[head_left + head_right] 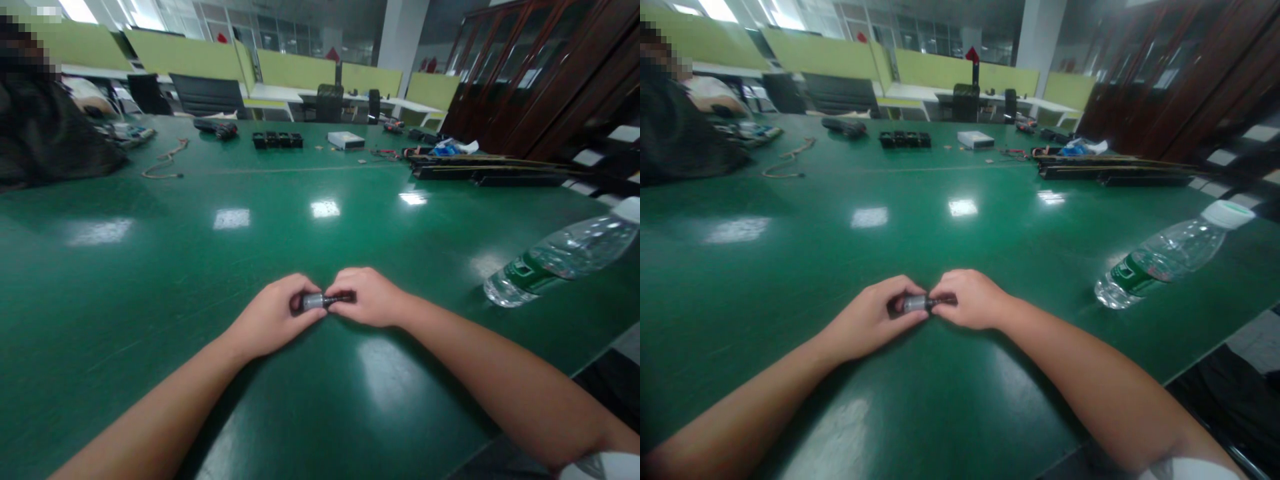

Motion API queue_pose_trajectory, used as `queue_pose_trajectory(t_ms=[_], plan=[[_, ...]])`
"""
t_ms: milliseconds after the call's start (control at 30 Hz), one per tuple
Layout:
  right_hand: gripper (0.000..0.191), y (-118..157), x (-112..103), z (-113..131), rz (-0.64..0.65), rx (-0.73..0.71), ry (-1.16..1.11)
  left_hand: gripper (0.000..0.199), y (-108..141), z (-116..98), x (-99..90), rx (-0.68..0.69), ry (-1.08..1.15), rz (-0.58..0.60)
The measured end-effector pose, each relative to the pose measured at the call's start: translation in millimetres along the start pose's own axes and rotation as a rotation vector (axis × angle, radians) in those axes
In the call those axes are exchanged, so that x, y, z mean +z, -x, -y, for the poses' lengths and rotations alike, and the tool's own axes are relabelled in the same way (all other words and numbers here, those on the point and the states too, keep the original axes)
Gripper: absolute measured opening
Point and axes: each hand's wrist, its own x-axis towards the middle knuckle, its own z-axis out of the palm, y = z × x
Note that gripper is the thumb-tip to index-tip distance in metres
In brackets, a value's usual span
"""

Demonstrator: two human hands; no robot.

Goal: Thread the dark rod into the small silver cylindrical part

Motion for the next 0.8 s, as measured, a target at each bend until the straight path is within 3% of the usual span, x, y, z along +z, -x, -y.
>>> queue_pose_trajectory(t_ms=[800], plan=[[0.013, 6.9, -16.0, 0.0, 0.053, 0.124, -0.034, 0.023, 1.1, 0.0, -0.9, 0.001, -0.015, 0.034]])
